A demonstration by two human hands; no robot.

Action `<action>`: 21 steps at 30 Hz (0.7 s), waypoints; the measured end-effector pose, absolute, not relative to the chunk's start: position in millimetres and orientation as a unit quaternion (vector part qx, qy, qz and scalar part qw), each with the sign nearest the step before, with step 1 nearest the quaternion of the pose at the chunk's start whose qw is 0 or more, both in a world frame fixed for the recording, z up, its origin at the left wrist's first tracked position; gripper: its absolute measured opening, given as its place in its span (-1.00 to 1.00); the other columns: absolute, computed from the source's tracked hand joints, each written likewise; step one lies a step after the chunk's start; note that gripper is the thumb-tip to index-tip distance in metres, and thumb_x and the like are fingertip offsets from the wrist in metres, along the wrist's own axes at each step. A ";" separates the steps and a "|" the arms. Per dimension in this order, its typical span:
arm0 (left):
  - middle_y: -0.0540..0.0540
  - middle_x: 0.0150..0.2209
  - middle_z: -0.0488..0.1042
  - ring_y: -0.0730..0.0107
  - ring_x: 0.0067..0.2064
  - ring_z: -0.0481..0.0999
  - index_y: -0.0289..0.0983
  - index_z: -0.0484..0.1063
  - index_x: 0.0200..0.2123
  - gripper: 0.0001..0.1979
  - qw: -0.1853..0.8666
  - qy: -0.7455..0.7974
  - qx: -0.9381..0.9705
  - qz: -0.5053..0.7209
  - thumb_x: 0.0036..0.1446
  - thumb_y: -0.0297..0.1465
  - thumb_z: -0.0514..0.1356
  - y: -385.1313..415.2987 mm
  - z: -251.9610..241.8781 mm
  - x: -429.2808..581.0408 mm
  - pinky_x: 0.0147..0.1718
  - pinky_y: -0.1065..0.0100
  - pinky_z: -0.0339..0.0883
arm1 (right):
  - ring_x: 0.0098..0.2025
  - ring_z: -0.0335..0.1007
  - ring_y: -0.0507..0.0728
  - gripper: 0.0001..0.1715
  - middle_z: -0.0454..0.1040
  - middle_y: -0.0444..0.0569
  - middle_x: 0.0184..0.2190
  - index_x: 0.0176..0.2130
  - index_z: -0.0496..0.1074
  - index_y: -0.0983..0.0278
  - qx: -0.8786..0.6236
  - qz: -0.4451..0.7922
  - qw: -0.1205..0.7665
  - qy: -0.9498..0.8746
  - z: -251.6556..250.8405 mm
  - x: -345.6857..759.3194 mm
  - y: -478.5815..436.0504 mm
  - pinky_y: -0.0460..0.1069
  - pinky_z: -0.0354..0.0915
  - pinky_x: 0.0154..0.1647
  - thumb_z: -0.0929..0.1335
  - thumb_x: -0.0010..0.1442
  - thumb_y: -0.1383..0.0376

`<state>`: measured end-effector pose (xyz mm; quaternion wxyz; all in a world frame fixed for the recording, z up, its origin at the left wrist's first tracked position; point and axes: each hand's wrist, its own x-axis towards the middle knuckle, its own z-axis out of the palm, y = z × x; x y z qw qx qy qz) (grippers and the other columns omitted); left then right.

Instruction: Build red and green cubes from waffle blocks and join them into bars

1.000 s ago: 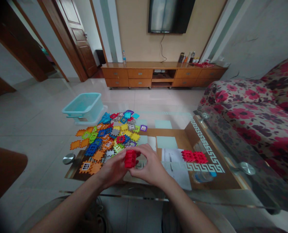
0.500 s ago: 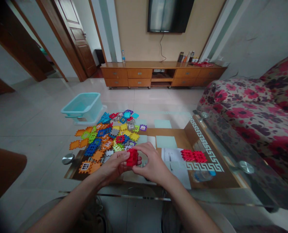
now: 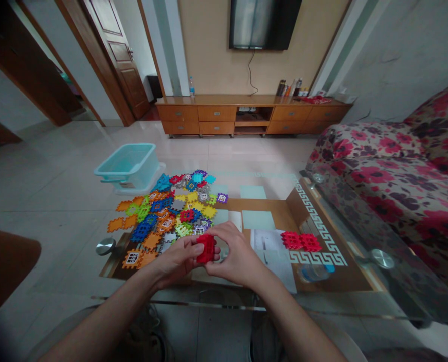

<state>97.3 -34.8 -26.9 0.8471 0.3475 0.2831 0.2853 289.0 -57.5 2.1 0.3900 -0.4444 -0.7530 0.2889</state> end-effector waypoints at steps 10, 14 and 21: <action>-0.32 -0.11 0.60 0.22 -0.11 0.60 -0.38 0.57 -0.08 -0.57 0.858 0.275 0.347 0.261 0.01 -0.28 0.44 -33.0 -29.7 91.6 -0.06 0.27 0.40 | -0.04 0.41 0.21 -0.33 0.55 -0.05 -0.10 0.02 0.48 0.12 -0.428 0.293 0.377 -0.767 0.6 291.4 -58.2 0.14 0.36 0.00 0.47 -0.11 0.49; -0.30 -0.17 0.62 0.27 -0.17 0.60 -0.40 0.57 -0.08 -0.57 0.862 0.273 0.336 0.262 -0.02 -0.33 0.46 -33.4 -30.2 93.0 -0.10 0.30 0.41 | -0.02 0.40 0.21 -0.31 0.53 -0.05 -0.10 0.04 0.46 0.13 -0.426 0.288 0.369 -0.774 -0.7 291.1 -59.3 0.14 0.36 0.00 0.47 -0.11 0.48; -0.32 -0.14 0.61 0.24 -0.16 0.60 -0.40 0.57 -0.08 -0.56 0.857 0.284 0.335 0.270 -0.03 -0.32 0.46 -32.1 -29.9 94.7 -0.11 0.30 0.41 | 0.04 0.37 0.20 -0.30 0.49 -0.01 -0.01 0.10 0.39 0.15 -0.423 0.280 0.358 -0.784 2.3 291.4 -60.2 0.13 0.36 0.05 0.48 -0.04 0.41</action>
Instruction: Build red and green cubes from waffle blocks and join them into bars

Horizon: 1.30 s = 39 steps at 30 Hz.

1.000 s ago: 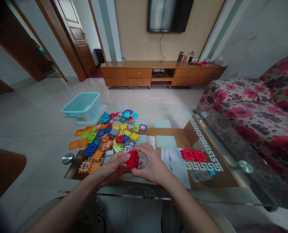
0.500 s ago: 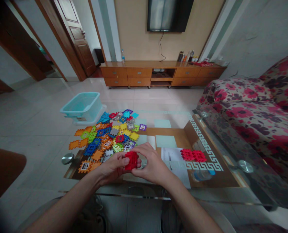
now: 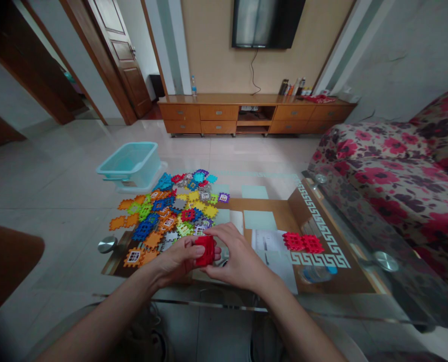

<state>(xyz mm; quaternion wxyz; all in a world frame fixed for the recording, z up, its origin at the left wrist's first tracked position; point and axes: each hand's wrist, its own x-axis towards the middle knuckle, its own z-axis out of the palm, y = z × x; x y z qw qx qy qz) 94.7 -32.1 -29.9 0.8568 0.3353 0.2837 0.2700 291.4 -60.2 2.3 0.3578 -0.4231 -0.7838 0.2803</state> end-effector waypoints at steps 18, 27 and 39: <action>-0.25 -0.23 0.63 0.29 -0.20 0.59 -0.38 0.59 -0.18 -0.66 0.855 0.304 0.320 0.271 0.01 -0.29 0.43 -34.3 -31.9 95.8 -0.06 0.26 0.37 | 0.04 0.38 0.19 -0.30 0.49 -0.03 -0.02 0.11 0.38 0.12 -0.434 0.272 0.347 -0.786 -1.0 294.0 -59.4 0.14 0.35 0.06 0.45 -0.04 0.43; -0.25 -0.27 0.62 0.34 -0.27 0.57 -0.39 0.58 -0.21 -0.65 0.853 0.320 0.310 0.272 0.00 -0.26 0.44 -36.4 -27.0 97.4 -0.13 0.27 0.39 | 0.01 0.39 0.18 -0.32 0.51 -0.04 -0.05 0.10 0.39 0.12 -0.425 0.271 0.352 -0.789 -5.5 295.3 -58.8 0.13 0.37 0.03 0.45 -0.02 0.41; -0.23 -0.28 0.61 0.38 -0.29 0.55 -0.38 0.59 -0.25 -0.66 0.846 0.332 0.322 0.266 0.00 -0.24 0.44 -36.7 -26.3 98.1 -0.13 0.29 0.38 | -0.03 0.41 0.20 -0.35 0.52 -0.04 -0.09 0.03 0.44 0.14 -0.433 0.277 0.354 -0.782 -5.6 290.3 -58.0 0.13 0.38 -0.01 0.45 -0.09 0.45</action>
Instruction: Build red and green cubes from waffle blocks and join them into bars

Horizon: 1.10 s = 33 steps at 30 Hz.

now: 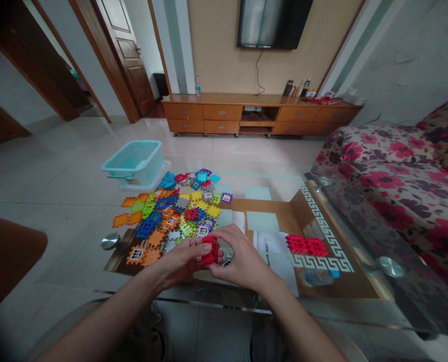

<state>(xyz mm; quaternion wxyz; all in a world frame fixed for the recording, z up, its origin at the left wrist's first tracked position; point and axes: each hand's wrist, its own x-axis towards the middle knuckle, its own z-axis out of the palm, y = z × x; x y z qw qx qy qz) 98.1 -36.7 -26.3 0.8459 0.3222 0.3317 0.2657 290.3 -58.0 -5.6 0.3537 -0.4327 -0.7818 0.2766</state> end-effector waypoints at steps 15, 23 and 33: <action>-0.23 -0.13 0.59 0.30 -0.20 0.59 -0.31 0.49 -0.09 -0.58 0.852 0.332 0.305 0.265 0.05 -0.21 0.41 -38.7 -29.8 102.8 -0.06 0.22 0.38 | -0.08 0.39 0.20 -0.47 0.52 -0.04 -0.14 -0.05 0.46 0.18 -0.453 0.240 0.322 -0.796 -2.5 301.3 -54.1 0.10 0.36 -0.05 0.46 -0.08 0.41; -0.23 -0.06 0.53 0.22 -0.17 0.62 -0.27 0.41 -0.12 -0.63 0.787 0.430 0.336 0.286 0.11 -0.17 0.35 -36.4 -30.3 100.1 -0.06 0.19 0.38 | -0.05 0.40 0.31 -0.52 0.55 0.09 -0.14 -0.08 0.50 0.26 -0.539 0.118 0.183 -0.814 -32.6 380.9 -27.0 0.21 0.33 0.01 0.49 -0.05 0.26; -0.19 -0.17 0.57 0.22 -0.24 0.62 -0.27 0.39 -0.08 -0.69 0.796 0.437 0.301 0.291 0.20 -0.19 0.18 -32.4 -30.8 94.7 -0.17 0.23 0.41 | 0.04 0.36 0.38 -0.44 0.50 0.16 -0.01 -0.03 0.53 0.24 -0.622 0.065 -0.005 -0.780 -61.0 443.2 -24.5 0.18 0.28 0.02 0.50 -0.09 0.23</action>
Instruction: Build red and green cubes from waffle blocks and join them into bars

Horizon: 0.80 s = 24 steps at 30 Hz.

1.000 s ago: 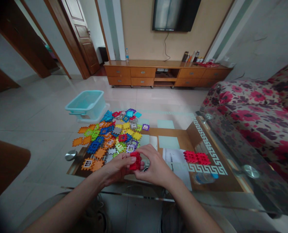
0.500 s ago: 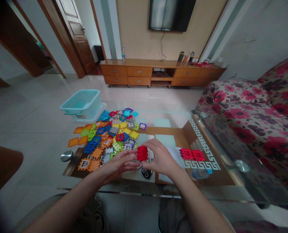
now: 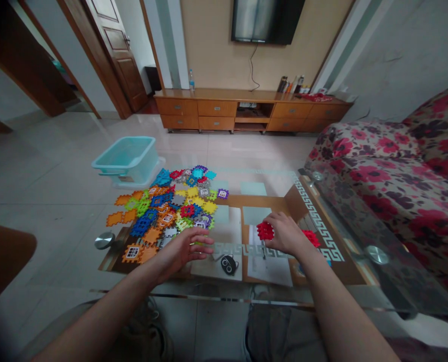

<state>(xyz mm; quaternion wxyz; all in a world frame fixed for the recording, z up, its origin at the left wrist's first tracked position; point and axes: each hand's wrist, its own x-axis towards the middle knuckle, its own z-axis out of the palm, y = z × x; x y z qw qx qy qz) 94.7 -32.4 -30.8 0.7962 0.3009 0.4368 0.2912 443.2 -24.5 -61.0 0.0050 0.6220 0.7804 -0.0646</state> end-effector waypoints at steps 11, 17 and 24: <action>-0.17 -0.20 0.56 0.27 -0.27 0.60 -0.28 0.38 -0.14 -0.70 0.788 0.447 0.296 0.303 0.20 -0.18 0.13 -28.7 -28.7 92.4 -0.22 0.28 0.39 | 0.08 0.30 0.37 -0.40 0.41 0.13 0.06 -0.03 0.57 0.22 0.642 -0.087 0.015 0.762 -71.6 463.2 -23.2 0.20 0.23 0.12 0.50 -0.12 0.16; -0.20 -0.17 0.56 0.26 -0.27 0.60 -0.28 0.38 -0.13 -0.70 0.792 0.444 0.298 0.293 0.20 -0.19 0.12 -28.9 -30.1 92.4 -0.21 0.26 0.39 | 0.05 0.32 0.36 -0.41 0.42 0.10 0.05 -0.05 0.58 0.17 0.649 -0.082 0.027 0.756 -74.8 469.8 -22.5 0.21 0.20 0.12 0.51 -0.14 0.15; -0.18 -0.20 0.56 0.27 -0.28 0.60 -0.28 0.37 -0.14 -0.71 0.791 0.443 0.295 0.301 0.21 -0.20 0.09 -27.8 -29.9 92.2 -0.22 0.28 0.39 | 0.03 0.33 0.36 -0.44 0.43 0.09 0.05 -0.07 0.59 0.16 0.650 -0.079 0.034 0.755 -75.8 474.4 -23.4 0.20 0.19 0.12 0.49 -0.13 0.16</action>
